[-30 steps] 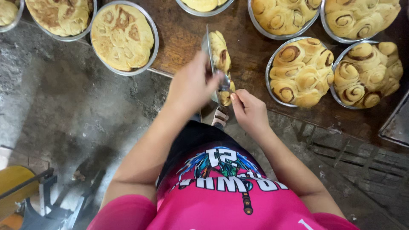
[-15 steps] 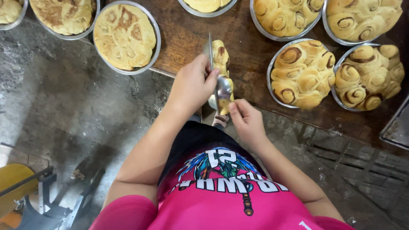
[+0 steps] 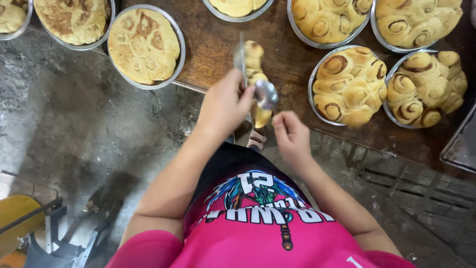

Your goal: The person removes round loaves of bread from metal tins using a spoon to pry them loose, and then places the bread onto the table.

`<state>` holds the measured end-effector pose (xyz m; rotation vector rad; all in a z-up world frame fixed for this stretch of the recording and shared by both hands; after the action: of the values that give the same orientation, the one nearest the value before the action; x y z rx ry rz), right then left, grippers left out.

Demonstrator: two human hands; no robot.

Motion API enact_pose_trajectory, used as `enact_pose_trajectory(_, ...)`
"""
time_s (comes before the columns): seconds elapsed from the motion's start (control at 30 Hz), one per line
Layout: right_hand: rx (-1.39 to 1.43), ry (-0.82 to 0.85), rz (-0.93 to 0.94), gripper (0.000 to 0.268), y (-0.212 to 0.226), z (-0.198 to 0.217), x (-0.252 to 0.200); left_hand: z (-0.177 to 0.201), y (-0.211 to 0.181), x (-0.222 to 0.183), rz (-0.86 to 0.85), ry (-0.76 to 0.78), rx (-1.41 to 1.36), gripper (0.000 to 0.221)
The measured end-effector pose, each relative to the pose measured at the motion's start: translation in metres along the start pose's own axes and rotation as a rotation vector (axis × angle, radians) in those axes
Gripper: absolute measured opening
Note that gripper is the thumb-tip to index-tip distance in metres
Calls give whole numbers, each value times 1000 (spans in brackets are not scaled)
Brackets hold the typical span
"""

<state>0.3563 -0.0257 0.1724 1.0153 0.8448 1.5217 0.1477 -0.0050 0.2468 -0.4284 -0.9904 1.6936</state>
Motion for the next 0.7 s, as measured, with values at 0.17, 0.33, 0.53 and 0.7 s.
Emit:
enact_pose_trajectory(0.17,-115,136,37,16,5,-5,-4,-1,19,19,322,157,-92,22)
enact_pose_trajectory(0.33,-246,67,122,14,5,-7,18,11,7,27,-5,-15,-15,25)
enact_pose_trajectory(0.53,-47,20,-12,14,1,-11,5,9,5,0,35,20,114,27)
enact_pose_trajectory(0.7,-9,105,114,12,-9,-19,-9,14,25,12,-6,-125,-18,20)
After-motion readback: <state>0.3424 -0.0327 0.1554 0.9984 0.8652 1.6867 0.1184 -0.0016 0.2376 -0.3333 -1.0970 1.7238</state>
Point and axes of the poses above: each hand's wrist, its own x-axis towards the middle knuckle, its own z-axis out of the back of the hand, y = z × x, the point moved 2 cm from there along x, towards the middle knuckle, and after that the axes turned 14 degrees about -y, right-handed, at the moved point
